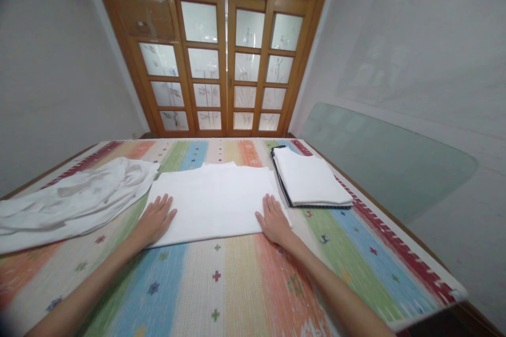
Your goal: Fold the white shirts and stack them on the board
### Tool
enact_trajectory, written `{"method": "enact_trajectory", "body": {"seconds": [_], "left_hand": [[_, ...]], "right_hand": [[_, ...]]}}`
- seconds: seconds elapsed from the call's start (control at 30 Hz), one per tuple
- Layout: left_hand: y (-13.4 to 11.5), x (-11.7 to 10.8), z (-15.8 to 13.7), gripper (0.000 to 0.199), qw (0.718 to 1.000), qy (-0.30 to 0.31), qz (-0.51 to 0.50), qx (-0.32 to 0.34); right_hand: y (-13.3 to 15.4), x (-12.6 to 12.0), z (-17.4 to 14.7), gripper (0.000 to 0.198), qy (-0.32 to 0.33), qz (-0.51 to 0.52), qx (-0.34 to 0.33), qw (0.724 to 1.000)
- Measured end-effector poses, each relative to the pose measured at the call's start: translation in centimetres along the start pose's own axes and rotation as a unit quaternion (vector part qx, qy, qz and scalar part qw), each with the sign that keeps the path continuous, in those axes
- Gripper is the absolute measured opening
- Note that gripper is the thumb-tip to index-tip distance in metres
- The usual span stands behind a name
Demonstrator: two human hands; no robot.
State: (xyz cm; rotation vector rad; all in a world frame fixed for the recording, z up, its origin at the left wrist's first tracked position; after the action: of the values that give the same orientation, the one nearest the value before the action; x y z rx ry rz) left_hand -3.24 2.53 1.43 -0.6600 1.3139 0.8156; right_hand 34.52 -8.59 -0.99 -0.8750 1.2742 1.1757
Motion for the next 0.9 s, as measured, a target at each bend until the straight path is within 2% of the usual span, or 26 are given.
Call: {"method": "enact_trajectory", "body": {"seconds": [0.07, 0.13, 0.27, 0.37, 0.43, 0.5, 0.57, 0.8, 0.9], "left_hand": [[-1.8, 0.0, 1.3, 0.063, 0.999, 0.028, -0.017, 0.004], [-4.4, -0.2, 3.2, 0.062, 0.997, 0.047, -0.043, 0.038], [-9.1, -0.7, 8.1, 0.057, 0.991, 0.039, -0.076, 0.098], [-10.3, -0.6, 11.4, 0.054, 0.99, 0.03, -0.076, 0.112], [-9.9, -0.3, 12.9, 0.054, 0.991, 0.032, -0.072, 0.104], [-8.6, 0.0, 13.7, 0.055, 0.993, 0.035, -0.072, 0.084], [-6.9, 0.2, 13.8, 0.056, 0.995, 0.039, -0.073, 0.06], [1.1, 0.4, 12.0, 0.063, 0.996, 0.059, -0.042, -0.054], [3.4, 0.1, 11.2, 0.064, 0.995, 0.045, -0.021, -0.086]], "right_hand": [[1.9, -0.3, 0.8, 0.073, 0.019, -0.006, 0.003, 1.0], [4.9, -0.7, 2.1, 0.067, 0.033, 0.003, -0.014, 0.999], [11.9, -1.2, 5.6, 0.057, 0.041, 0.062, -0.08, 0.994], [15.5, -0.9, 8.1, 0.055, 0.042, 0.087, -0.118, 0.988], [16.2, -0.6, 9.5, 0.055, 0.05, 0.085, -0.113, 0.989], [15.5, -0.3, 10.9, 0.055, 0.06, 0.072, -0.083, 0.992], [13.5, -0.3, 12.0, 0.056, 0.071, 0.054, -0.036, 0.995], [3.1, -0.4, 14.3, 0.065, 0.06, 0.007, 0.149, 0.987], [0.8, -0.3, 14.4, 0.069, 0.041, 0.009, 0.183, 0.982]]}}
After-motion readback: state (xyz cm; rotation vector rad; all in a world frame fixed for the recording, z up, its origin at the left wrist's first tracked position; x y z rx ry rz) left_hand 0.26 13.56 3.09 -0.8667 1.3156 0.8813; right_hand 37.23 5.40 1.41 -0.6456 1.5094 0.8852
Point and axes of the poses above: each hand's wrist, its own z-axis towards the middle knuckle, its own x-axis out of the palm, y = z × x, the point moved 7 cm from there along z, towards the middle knuckle, and after that the axes turned 12 degrees about x, right-handed, at the moved point
